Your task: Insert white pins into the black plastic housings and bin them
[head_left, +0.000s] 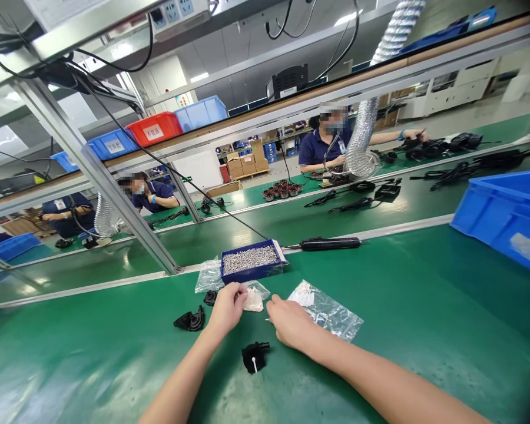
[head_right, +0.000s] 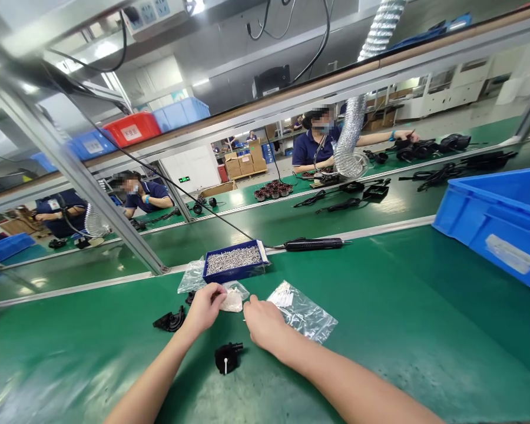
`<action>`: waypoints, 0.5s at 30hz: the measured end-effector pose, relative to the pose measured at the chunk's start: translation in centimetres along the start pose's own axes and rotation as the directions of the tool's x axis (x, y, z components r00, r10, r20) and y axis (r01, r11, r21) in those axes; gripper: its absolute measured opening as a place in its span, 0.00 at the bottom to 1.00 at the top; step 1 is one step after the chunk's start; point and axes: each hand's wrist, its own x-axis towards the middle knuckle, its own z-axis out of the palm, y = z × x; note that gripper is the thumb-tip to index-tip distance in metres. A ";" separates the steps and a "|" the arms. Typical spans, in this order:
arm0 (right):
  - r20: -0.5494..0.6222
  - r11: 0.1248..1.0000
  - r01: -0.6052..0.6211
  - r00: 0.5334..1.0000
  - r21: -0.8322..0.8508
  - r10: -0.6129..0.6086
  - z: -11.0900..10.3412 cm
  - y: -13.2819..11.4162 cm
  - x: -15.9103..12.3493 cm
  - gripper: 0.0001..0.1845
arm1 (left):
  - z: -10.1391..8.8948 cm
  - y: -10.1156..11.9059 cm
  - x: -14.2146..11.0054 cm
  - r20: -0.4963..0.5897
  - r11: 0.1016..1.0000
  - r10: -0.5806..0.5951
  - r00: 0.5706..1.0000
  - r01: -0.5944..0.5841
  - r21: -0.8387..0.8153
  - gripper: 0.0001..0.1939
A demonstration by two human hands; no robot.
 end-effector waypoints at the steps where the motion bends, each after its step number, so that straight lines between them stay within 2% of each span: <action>1: 0.006 1.000 -0.006 1.000 -0.001 0.006 0.1 -0.1 0.0 0.14 | -0.1 -0.3 -0.9 0.037 1.000 0.015 0.999 -0.014 -0.023 0.08; 4: 0.020 1.000 -0.017 1.000 0.000 0.017 0.3 -0.4 0.1 0.18 | 0.0 -1.1 -2.9 0.128 0.996 0.057 0.990 -0.048 -0.076 0.08; 9: -0.020 0.999 -0.007 1.000 0.048 0.008 0.2 -0.4 0.1 0.08 | 0.3 -2.2 -4.2 0.084 0.983 0.068 0.994 -0.053 -0.175 0.11; 12: -0.099 0.957 0.008 0.995 0.288 0.022 0.5 0.0 0.4 0.06 | 0.5 -2.4 -4.4 0.037 0.973 0.055 0.998 -0.045 -0.224 0.12; 15: -0.140 0.800 0.055 0.990 0.598 0.036 1.3 0.6 0.9 0.06 | 0.8 -2.4 -4.5 -0.028 0.965 0.014 1.000 -0.021 -0.262 0.11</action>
